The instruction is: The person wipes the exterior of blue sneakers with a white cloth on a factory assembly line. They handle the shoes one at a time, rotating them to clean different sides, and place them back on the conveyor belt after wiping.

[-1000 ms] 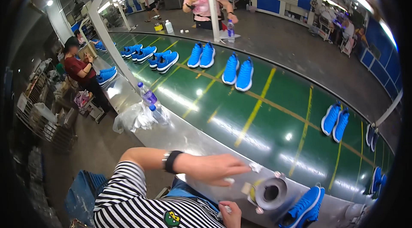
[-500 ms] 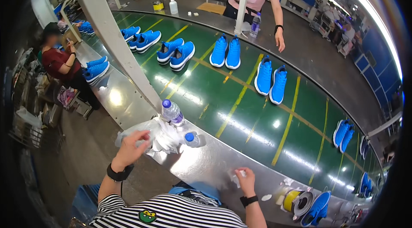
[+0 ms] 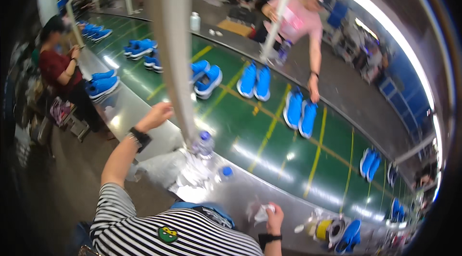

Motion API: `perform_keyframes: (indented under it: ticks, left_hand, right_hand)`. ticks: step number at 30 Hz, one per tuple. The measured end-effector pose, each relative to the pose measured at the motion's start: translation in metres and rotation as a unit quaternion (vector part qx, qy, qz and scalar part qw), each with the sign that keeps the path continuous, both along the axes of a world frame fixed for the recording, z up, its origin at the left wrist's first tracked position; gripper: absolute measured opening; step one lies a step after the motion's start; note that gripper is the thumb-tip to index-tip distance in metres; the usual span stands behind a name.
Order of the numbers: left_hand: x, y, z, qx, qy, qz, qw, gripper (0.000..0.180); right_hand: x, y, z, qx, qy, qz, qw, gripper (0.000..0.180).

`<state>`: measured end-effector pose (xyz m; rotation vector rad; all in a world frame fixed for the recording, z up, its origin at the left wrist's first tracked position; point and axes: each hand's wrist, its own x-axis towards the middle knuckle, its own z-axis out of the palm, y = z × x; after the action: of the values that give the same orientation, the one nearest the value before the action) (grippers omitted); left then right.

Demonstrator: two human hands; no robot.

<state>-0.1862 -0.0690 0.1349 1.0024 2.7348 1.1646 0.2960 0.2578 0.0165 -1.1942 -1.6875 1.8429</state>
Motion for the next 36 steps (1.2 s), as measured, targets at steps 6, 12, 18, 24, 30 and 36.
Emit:
perform_keyframes:
  ticks: [6, 12, 18, 24, 30, 36]
  left_hand:
    - [-0.096, 0.056, -0.028, -0.177, -0.037, -0.070, 0.981, 0.049]
    - [-0.145, 0.110, -0.079, -0.223, 0.008, -0.016, 0.975, 0.029]
    - [-0.186, 0.169, -0.129, -0.172, 0.065, 0.055, 0.981, 0.032]
    - [-0.206, 0.190, -0.122, -0.268, 0.008, -0.037, 0.963, 0.034]
    - [-0.278, 0.187, -0.177, -0.356, 0.169, 0.171, 0.903, 0.033]
    - [-0.275, 0.163, -0.151, -0.349, 0.053, -0.031, 0.935, 0.037]
  right_hand:
    - [-0.024, -0.039, 0.001, -0.014, 0.032, -0.118, 0.992, 0.027]
    - [-0.038, -0.107, 0.056, 0.126, -0.125, -0.071, 0.982, 0.026]
    - [0.013, -0.133, 0.037, 0.133, -0.266, -0.117, 0.948, 0.022]
    - [0.026, -0.142, 0.030, 0.072, -0.351, -0.137, 0.923, 0.020]
    - [-0.002, -0.114, 0.019, 0.049, -0.350, -0.094, 0.931, 0.019]
    - [0.062, -0.123, -0.011, -0.119, -0.241, -0.151, 0.951, 0.017]
